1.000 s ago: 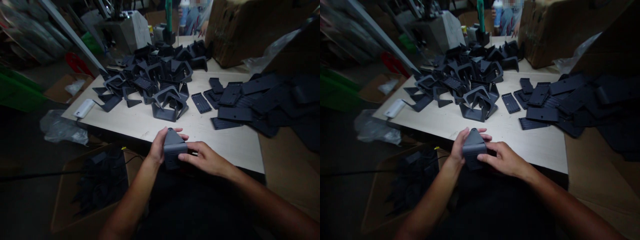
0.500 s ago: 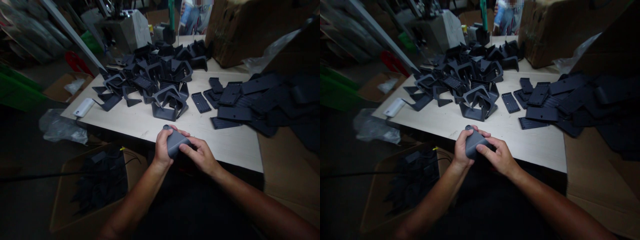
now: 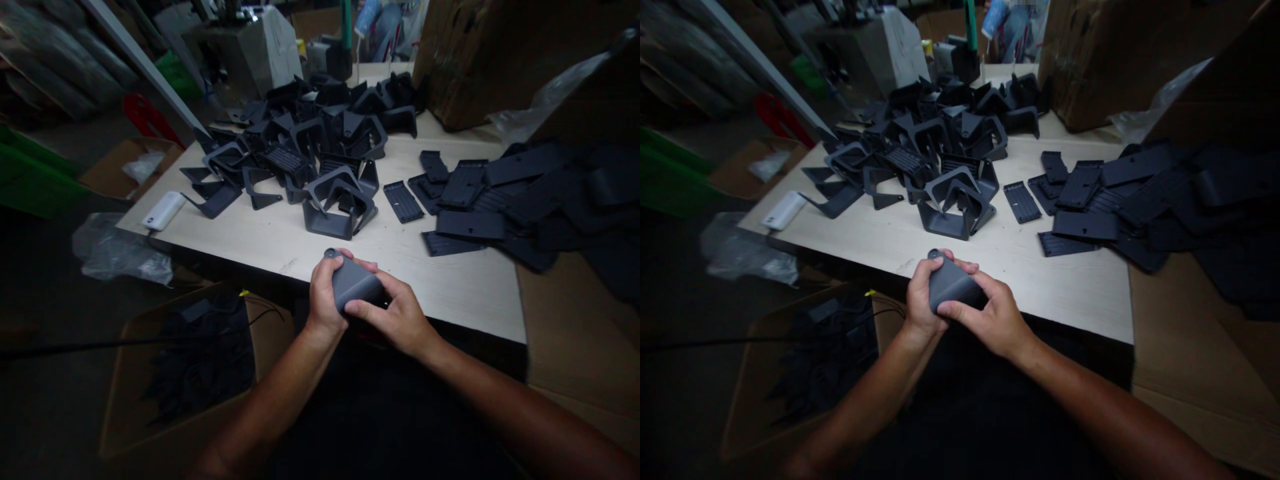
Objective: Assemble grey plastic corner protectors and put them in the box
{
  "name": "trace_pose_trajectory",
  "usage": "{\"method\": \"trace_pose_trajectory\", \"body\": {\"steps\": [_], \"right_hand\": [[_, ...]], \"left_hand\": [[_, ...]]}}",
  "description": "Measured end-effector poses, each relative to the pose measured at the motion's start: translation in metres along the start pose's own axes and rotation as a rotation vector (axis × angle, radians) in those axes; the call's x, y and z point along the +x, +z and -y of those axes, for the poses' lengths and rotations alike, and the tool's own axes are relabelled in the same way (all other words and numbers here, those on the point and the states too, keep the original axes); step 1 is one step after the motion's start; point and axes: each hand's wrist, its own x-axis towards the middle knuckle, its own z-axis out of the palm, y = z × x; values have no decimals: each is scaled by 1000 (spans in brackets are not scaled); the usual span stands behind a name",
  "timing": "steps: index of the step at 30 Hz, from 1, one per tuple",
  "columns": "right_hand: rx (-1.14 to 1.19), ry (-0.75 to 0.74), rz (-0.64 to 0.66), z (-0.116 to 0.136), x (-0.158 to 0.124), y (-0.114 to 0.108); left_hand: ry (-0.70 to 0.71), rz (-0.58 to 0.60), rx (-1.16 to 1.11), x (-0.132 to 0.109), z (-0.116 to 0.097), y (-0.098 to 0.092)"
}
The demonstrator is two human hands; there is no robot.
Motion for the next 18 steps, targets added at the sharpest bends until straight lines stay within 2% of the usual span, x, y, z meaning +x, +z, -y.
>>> {"method": "trace_pose_trajectory", "body": {"steps": [4,8,14,18], "right_hand": [[-56,-2,62,1,2,-16],[-67,83,216,0,-2,-36],[-55,93,117,-7,-9,-35],[82,219,199,-9,-5,-39]], "left_hand": [[-103,-17,-122,5,-5,-4],[-206,-50,-178,6,-10,-13],[-289,-96,-249,7,-7,-15],[-301,-130,-249,8,-8,-14]]}}
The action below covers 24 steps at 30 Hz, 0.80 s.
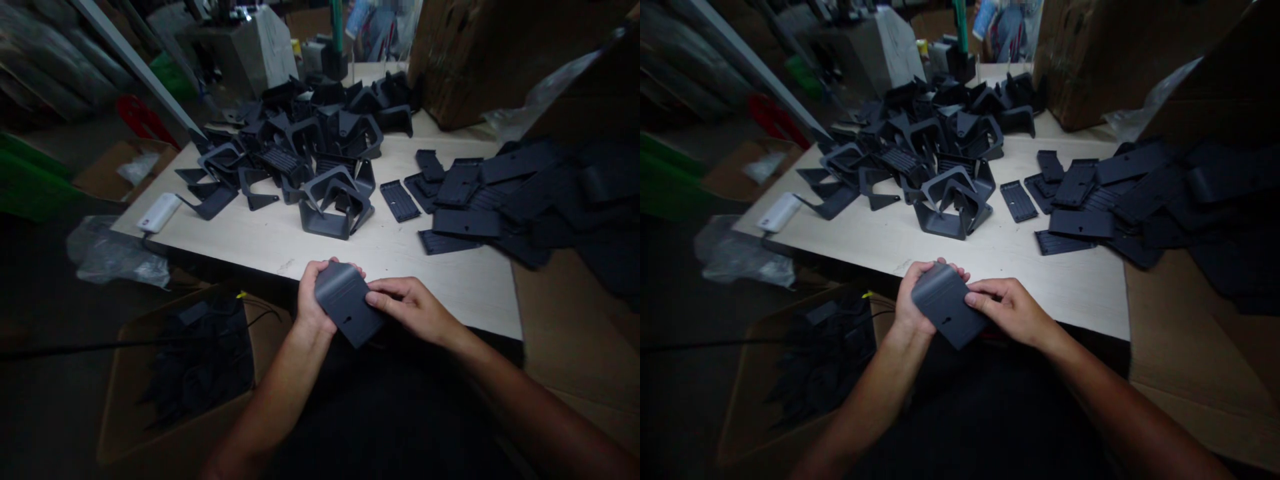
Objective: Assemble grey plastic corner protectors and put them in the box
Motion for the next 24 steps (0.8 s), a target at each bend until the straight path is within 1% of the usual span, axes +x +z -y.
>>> {"method": "trace_pose_trajectory", "body": {"steps": [2,5,7,10,12,15,17,21,24], "right_hand": [[30,33,40,2,0,-3],[-36,-1,62,4,-2,-2],[-88,-47,60,4,-2,5],[-101,-164,-21,0,-1,19],[-98,-219,-61,-3,0,25],[-108,-220,-48,-5,1,24],[-102,-195,-24,-3,1,18],[-59,-90,32,-2,1,1],[4,0,71,-7,4,-5]], "left_hand": [[16,18,15,-1,-1,0],[87,72,83,-4,1,1],[217,78,185,-8,6,3],[465,44,372,-13,14,5],[537,43,450,-15,17,5],[510,85,458,-16,15,5],[448,86,381,-14,12,6],[285,2,141,-7,5,7],[136,-42,52,1,2,2]]}}
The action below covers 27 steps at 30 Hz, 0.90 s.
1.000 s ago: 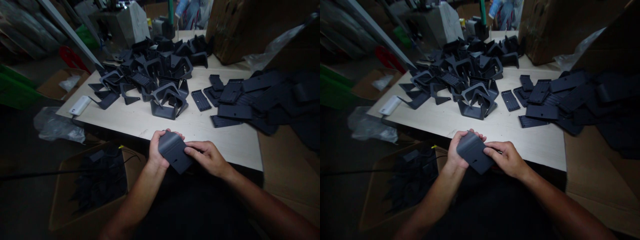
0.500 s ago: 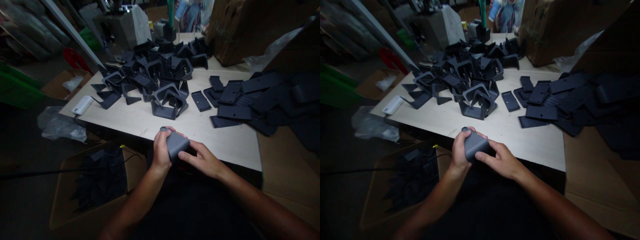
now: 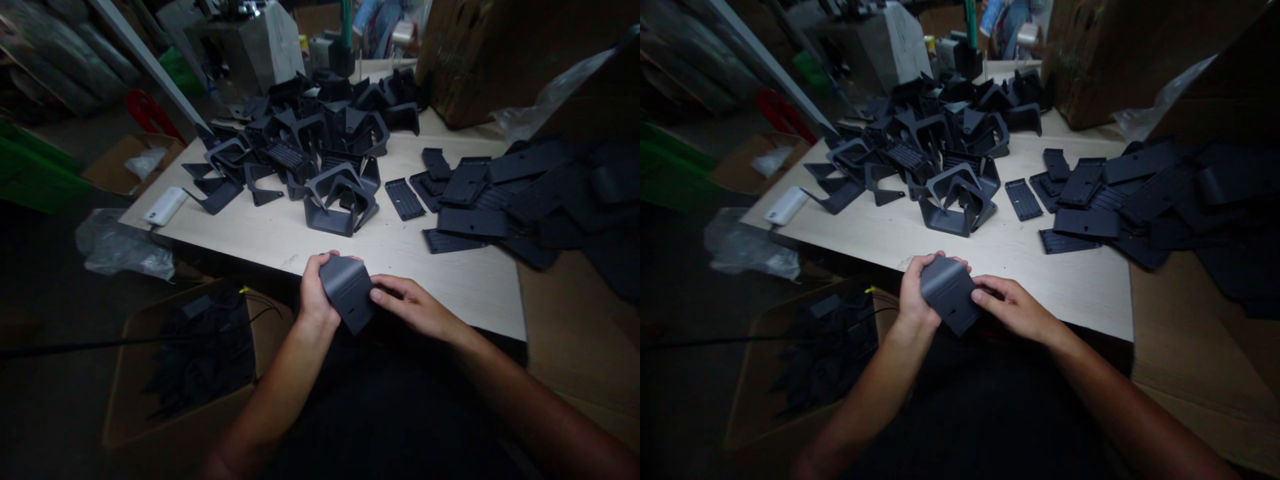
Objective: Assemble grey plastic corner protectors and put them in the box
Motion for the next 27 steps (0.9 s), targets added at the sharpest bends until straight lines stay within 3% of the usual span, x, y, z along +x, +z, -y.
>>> {"method": "trace_pose_trajectory", "body": {"steps": [4,10,14,19,27], "right_hand": [[127,72,-8,-11,5,-1],[239,148,3,-16,9,-4],[201,137,27,-10,4,6],[53,-92,-98,-8,5,29],[-31,-199,-43,-6,6,27]], "left_hand": [[-137,-69,-65,11,5,-9],[-128,-78,-82,15,16,-16],[56,-29,3,5,22,-9],[434,57,274,-10,24,-4],[518,135,311,-23,16,-6]]}}
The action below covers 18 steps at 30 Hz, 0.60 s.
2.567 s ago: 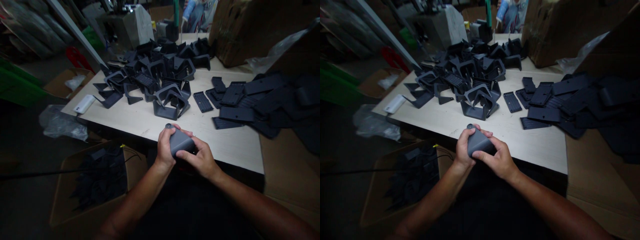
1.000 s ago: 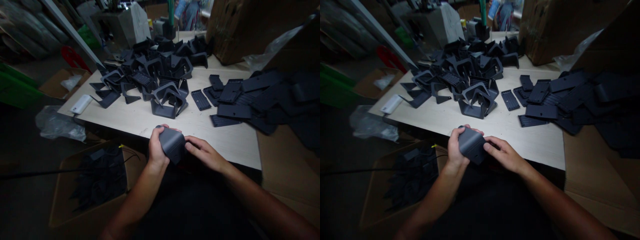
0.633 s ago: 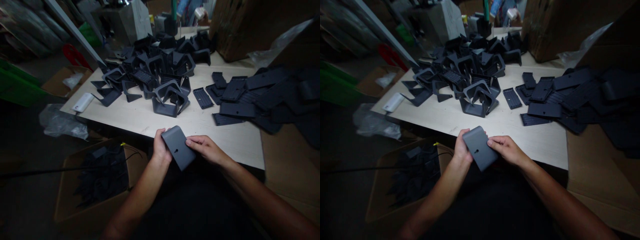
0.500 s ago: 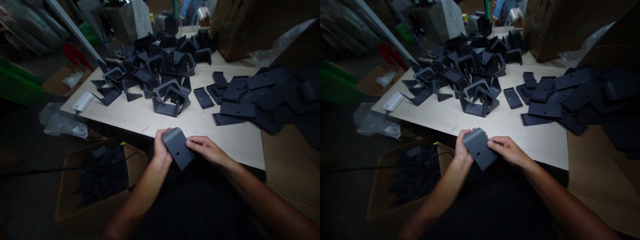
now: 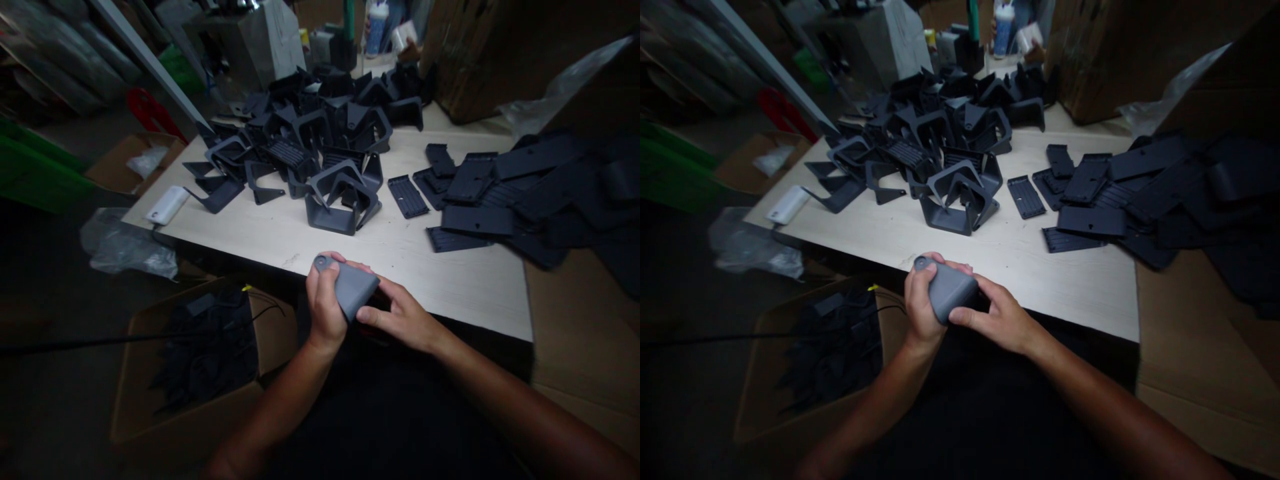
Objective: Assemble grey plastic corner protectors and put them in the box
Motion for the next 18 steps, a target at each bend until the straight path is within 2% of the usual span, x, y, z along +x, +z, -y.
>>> {"method": "trace_pose_trajectory", "body": {"steps": [7,14,18], "right_hand": [[-64,-47,63,5,-4,-6],[-133,-61,28,-9,-13,-7],[-208,-64,-10,-14,-15,-5]], "left_hand": [[-53,76,-61,-7,-7,2],[-126,155,-103,-3,-7,0],[-190,136,-95,1,-5,-6]]}}
